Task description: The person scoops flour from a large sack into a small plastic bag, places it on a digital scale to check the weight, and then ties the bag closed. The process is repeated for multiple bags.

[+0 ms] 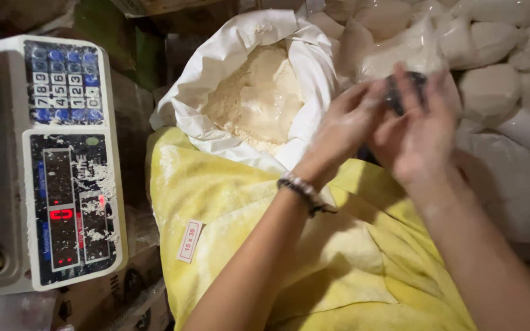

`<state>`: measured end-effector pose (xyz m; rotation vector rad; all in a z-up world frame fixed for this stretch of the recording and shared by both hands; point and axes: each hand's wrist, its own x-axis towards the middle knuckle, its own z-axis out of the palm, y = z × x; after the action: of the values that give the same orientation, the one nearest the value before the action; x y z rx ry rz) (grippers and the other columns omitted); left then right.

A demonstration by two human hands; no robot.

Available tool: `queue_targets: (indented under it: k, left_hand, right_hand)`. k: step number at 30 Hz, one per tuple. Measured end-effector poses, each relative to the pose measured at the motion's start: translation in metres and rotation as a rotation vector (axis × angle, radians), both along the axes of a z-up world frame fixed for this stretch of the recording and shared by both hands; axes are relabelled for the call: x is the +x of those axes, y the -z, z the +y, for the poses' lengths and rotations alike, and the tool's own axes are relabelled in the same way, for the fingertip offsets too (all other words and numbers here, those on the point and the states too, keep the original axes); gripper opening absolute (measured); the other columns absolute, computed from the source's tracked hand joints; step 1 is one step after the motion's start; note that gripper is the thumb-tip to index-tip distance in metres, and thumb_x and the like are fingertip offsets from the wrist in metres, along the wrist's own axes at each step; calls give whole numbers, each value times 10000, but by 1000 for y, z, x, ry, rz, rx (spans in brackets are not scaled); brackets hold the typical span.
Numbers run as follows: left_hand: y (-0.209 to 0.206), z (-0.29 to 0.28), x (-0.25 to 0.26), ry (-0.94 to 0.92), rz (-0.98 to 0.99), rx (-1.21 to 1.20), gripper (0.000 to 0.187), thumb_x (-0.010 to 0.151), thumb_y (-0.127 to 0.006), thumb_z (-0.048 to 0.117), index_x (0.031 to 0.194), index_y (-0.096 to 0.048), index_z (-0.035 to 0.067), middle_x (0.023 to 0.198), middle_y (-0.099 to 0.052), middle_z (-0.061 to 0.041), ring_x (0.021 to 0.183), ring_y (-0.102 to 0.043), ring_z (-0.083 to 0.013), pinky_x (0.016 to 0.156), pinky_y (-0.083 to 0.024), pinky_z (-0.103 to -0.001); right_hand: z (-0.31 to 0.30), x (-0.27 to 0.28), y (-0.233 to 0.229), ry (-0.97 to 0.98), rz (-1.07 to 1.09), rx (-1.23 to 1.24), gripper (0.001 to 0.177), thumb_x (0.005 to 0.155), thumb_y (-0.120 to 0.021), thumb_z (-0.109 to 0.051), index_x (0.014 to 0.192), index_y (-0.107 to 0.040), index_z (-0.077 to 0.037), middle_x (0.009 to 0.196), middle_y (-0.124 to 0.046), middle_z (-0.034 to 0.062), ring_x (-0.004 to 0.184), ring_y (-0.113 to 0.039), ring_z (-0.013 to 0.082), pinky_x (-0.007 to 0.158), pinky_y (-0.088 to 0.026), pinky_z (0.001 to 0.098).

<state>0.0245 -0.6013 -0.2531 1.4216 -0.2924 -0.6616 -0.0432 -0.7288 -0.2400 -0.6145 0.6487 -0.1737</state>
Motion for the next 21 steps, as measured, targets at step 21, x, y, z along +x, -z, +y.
queue_targets:
  k: [21]
  left_hand:
    - [57,91,-6,-266,160,171,340,1006,-596,301,1156,-697,14,946,-764,-89,818,-709,-149,747,-566,-290]
  right_hand:
    - [105,28,49,-226,419,-262,313,981,-561,-215,1282,-616,-148,1091,-652,-18,1020,-607,146,868,-479,360]
